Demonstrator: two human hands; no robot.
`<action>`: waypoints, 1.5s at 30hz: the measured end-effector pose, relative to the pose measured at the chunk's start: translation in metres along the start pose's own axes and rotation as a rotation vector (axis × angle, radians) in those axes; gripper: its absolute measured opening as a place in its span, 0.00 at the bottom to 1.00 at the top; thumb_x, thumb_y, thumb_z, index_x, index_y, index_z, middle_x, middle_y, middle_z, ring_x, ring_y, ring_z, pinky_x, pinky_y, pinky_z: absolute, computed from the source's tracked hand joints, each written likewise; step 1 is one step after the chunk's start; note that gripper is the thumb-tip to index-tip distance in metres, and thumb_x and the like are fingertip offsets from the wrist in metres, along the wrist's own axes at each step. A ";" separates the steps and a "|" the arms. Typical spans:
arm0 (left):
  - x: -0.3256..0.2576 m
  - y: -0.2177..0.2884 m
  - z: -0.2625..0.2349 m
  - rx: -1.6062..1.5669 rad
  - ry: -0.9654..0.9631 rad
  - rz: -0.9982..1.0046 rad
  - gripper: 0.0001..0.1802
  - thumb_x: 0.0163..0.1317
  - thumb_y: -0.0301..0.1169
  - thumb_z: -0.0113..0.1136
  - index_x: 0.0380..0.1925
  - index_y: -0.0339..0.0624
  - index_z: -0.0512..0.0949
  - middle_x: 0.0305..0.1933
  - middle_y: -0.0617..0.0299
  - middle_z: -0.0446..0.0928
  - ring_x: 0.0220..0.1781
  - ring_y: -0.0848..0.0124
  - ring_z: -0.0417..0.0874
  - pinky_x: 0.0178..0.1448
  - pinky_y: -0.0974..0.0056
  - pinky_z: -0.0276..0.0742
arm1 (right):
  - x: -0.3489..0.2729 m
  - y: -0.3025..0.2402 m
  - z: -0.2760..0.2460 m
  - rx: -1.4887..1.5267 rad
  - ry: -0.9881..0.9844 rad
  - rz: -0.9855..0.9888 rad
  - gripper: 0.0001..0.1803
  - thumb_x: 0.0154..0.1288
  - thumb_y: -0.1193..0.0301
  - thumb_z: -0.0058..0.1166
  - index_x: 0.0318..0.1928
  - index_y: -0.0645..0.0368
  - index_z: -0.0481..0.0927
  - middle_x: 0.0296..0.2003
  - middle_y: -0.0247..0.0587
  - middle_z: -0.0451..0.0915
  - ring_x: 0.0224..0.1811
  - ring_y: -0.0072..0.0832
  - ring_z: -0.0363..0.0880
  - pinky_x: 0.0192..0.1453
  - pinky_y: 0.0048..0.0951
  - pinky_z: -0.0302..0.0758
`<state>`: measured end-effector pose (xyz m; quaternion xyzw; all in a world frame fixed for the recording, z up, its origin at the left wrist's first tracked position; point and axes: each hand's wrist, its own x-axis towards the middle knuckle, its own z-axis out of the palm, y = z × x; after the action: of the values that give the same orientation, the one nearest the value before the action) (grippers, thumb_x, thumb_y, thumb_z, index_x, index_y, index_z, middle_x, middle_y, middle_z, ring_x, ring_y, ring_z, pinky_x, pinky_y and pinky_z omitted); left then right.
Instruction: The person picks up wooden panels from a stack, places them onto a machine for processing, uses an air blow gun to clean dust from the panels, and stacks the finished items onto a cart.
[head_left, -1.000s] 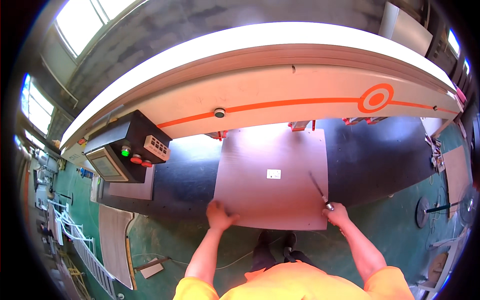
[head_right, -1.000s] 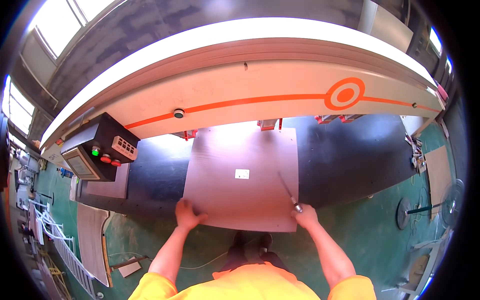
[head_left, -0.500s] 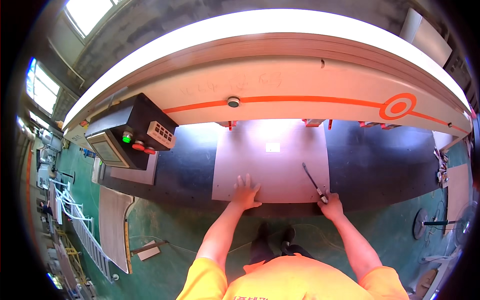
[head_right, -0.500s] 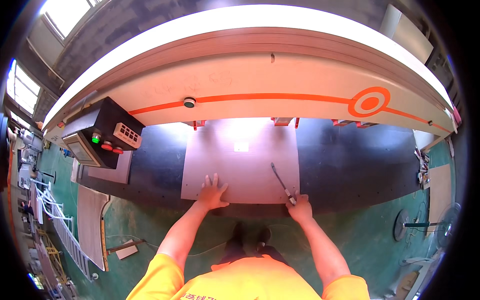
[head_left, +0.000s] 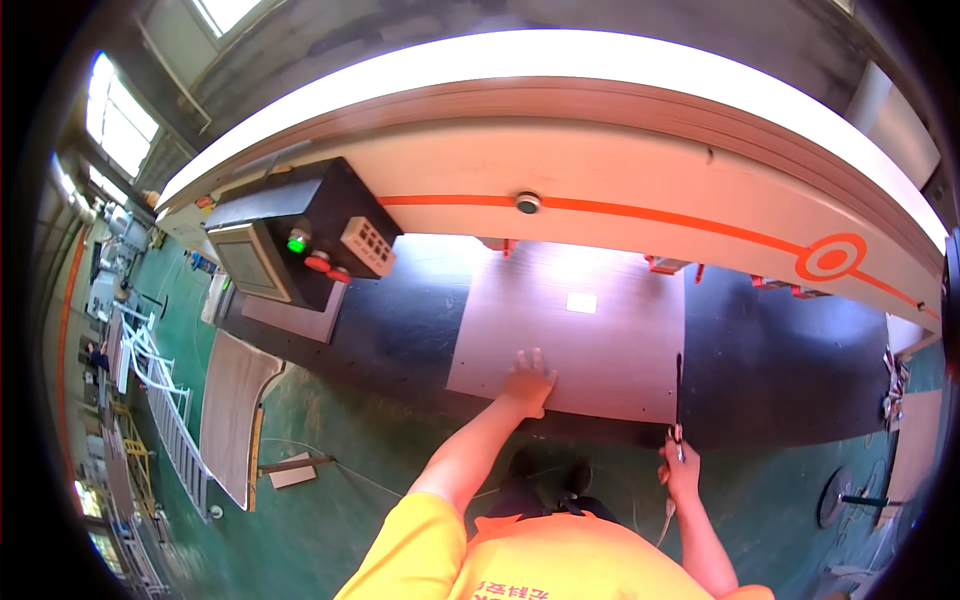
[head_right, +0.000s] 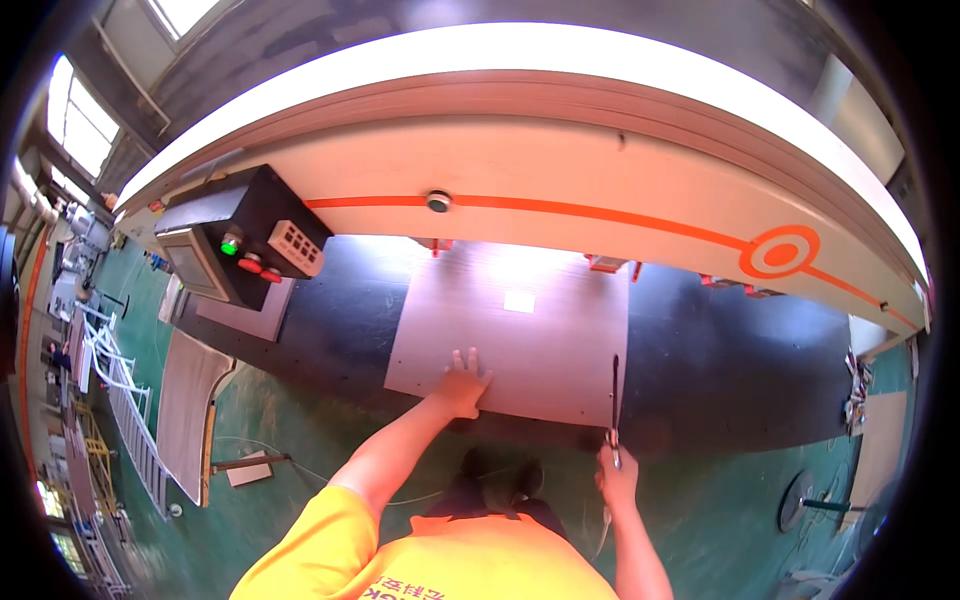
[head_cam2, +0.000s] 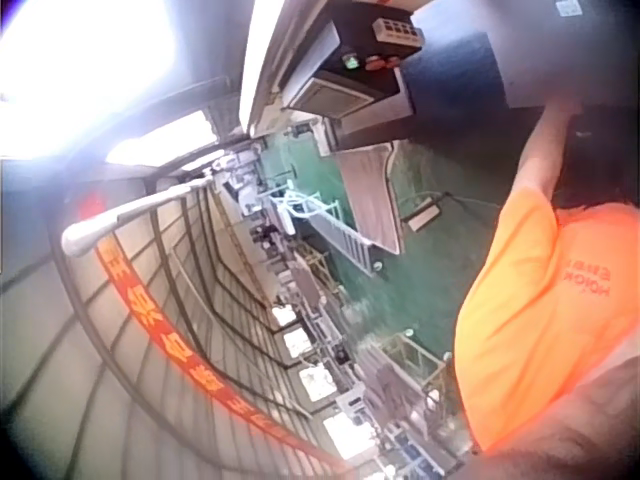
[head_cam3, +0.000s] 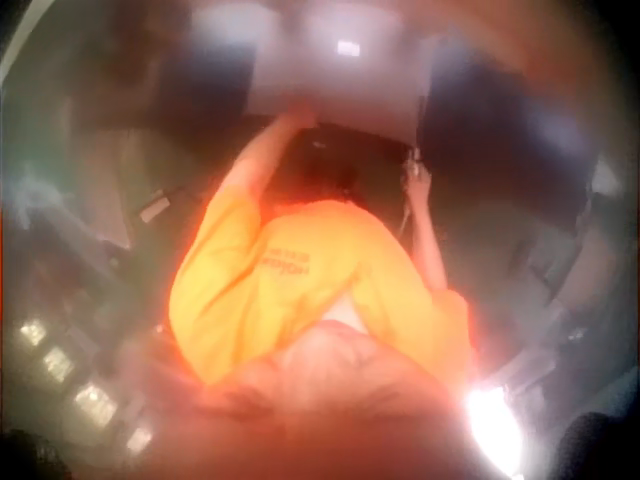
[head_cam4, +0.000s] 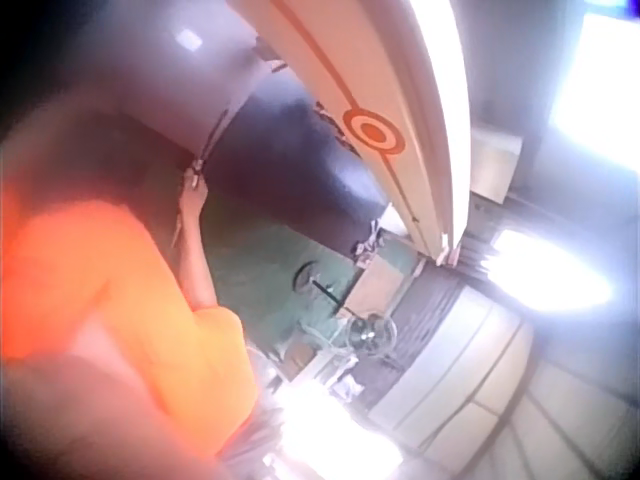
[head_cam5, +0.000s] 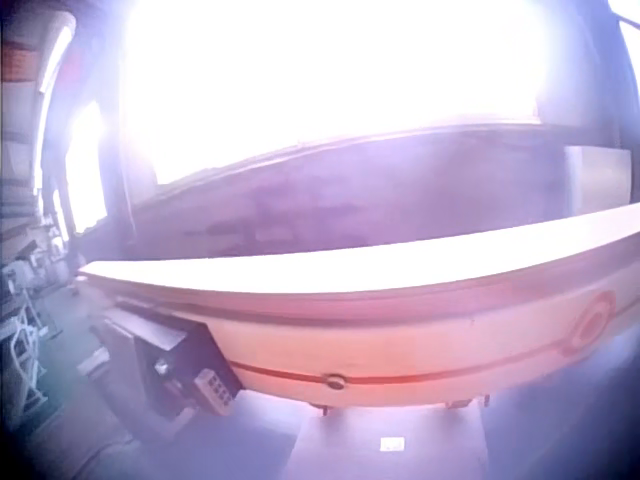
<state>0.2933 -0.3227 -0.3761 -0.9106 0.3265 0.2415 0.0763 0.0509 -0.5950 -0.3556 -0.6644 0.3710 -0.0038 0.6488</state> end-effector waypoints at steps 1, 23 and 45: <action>-0.001 -0.002 -0.004 -0.028 -0.017 0.009 0.51 0.44 0.43 0.76 0.70 0.56 0.62 0.77 0.40 0.45 0.75 0.31 0.49 0.68 0.37 0.62 | -0.010 0.006 0.004 0.004 0.013 0.026 0.16 0.70 0.60 0.53 0.33 0.61 0.76 0.17 0.32 0.73 0.11 0.18 0.68 0.14 0.22 0.62; -0.282 -0.726 -0.083 -1.186 1.408 -0.721 0.33 0.50 0.24 0.57 0.61 0.29 0.69 0.60 0.44 0.76 0.61 0.59 0.78 0.65 0.60 0.71 | -0.170 -0.037 0.309 0.062 0.119 0.060 0.16 0.71 0.56 0.52 0.46 0.56 0.77 0.25 0.33 0.77 0.19 0.18 0.70 0.20 0.18 0.66; -0.226 -0.863 0.013 -0.801 1.485 -0.689 0.15 0.60 0.22 0.49 0.48 0.30 0.72 0.39 0.53 0.76 0.41 0.64 0.76 0.45 0.60 0.73 | -0.169 -0.049 0.338 0.075 0.192 0.014 0.15 0.73 0.62 0.46 0.43 0.64 0.74 0.22 0.43 0.78 0.14 0.27 0.75 0.17 0.26 0.72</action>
<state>0.6823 0.4762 -0.2930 -0.8374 -0.1068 -0.3479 -0.4078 0.1171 -0.2262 -0.2864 -0.6337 0.4355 -0.0767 0.6347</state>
